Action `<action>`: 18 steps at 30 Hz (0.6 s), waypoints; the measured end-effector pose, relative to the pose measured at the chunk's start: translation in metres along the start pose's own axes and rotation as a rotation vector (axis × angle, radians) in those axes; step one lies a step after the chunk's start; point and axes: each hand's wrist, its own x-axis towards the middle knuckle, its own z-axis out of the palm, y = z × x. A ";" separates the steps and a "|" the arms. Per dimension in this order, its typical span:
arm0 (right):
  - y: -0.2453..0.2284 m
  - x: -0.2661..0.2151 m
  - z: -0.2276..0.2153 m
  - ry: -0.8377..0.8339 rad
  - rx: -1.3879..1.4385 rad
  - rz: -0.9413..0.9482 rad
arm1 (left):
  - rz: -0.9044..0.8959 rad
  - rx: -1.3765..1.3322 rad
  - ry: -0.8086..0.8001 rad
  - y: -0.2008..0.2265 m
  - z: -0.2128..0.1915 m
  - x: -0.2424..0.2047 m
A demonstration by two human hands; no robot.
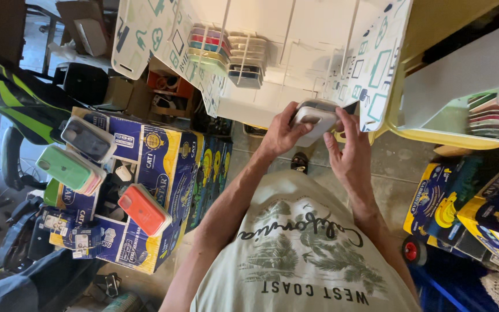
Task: The person picks up various phone cases from a cardboard box and places them into a white plastic organizer. They handle cases of different colors, including green, red, and white, and arrange them into the organizer's slots.
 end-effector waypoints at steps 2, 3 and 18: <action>-0.006 0.002 -0.004 -0.002 -0.024 0.016 | 0.010 0.008 0.001 0.000 -0.001 0.002; -0.009 0.002 -0.006 -0.004 -0.048 0.037 | 0.016 0.015 0.000 0.000 -0.001 0.003; -0.028 0.031 -0.008 -0.053 -0.411 0.058 | -0.028 0.121 -0.044 0.000 -0.014 0.012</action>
